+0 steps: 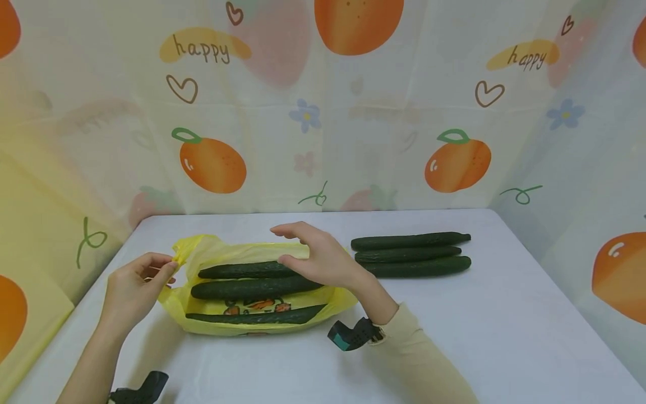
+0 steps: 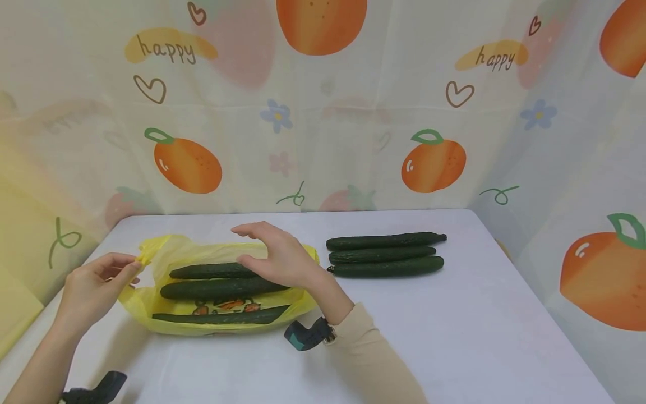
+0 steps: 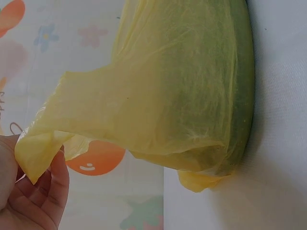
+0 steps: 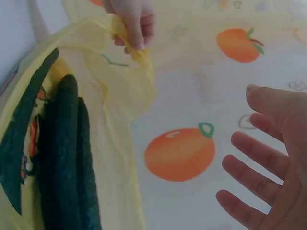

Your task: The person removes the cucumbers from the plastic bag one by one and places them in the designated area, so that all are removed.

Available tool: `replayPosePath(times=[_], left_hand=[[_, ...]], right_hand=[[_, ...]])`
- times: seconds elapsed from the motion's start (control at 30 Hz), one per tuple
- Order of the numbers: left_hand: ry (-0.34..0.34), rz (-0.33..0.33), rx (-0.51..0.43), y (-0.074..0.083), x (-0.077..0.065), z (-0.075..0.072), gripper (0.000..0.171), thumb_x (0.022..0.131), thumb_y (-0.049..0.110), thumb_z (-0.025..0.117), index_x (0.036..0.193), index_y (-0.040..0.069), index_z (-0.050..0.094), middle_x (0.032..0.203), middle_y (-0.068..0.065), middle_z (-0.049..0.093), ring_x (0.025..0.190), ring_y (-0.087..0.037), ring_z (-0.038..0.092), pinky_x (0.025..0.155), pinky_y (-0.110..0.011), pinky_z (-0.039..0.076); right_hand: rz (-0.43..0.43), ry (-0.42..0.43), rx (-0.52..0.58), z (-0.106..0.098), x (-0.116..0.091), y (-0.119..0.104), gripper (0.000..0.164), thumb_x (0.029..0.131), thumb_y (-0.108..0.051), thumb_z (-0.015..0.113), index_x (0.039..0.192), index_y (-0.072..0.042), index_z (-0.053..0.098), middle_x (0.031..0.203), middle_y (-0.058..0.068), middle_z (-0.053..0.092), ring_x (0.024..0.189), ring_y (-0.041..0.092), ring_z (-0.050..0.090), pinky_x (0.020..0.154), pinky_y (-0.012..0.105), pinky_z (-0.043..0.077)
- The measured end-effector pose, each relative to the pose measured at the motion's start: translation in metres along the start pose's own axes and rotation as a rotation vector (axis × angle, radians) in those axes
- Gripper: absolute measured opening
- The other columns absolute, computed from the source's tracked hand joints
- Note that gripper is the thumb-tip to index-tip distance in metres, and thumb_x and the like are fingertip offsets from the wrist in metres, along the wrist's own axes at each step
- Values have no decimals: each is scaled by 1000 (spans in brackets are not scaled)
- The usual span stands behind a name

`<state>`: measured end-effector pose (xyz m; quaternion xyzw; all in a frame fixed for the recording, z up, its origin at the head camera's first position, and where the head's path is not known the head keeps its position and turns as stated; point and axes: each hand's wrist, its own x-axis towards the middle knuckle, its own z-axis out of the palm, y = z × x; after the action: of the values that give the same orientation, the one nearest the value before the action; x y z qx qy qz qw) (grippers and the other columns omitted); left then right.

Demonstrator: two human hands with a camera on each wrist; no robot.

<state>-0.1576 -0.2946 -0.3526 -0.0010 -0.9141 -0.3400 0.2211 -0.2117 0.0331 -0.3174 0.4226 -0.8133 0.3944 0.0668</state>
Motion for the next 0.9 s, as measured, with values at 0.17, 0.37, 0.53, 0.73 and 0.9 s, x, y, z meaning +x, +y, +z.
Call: replayPosePath(times=[0.17,0.37,0.53,0.73,0.9], left_hand=[[5,5,-1,0,-1,0,13,86,21,65,91,9,66,71,19,60,56,11,55,44,-16,44],[-2,1,-9,2,-1,-1,13,86,20,65,91,8,66,72,17,61,57,6,58,45,-16,45],[-8,-2,-3,2,-1,-1,13,87,20,65,92,7,66,74,13,62,58,6,59,46,-16,46],[-12,-7,0,1,-1,-1,14,87,20,64,93,7,66,75,10,63,58,7,58,46,-16,46],[-9,-4,-4,1,-1,-2,14,87,20,65,93,8,66,74,14,61,58,8,58,46,-16,45]], right_hand=[[41,-26,22,16,4,4,47,87,-21,65,130,-15,49,127,1,54,115,16,52,93,34,44],[75,-84,-11,34,9,10,46,88,-24,63,131,-16,48,126,1,55,114,16,53,94,27,43],[115,-167,-19,45,14,13,46,89,-26,61,132,-15,47,126,1,55,113,18,54,93,23,43],[162,-277,-60,58,20,19,44,90,-30,60,129,-13,51,126,2,56,112,18,55,91,23,45],[203,-334,-67,68,21,26,42,90,-32,59,126,-12,53,123,4,58,112,15,55,89,22,45]])
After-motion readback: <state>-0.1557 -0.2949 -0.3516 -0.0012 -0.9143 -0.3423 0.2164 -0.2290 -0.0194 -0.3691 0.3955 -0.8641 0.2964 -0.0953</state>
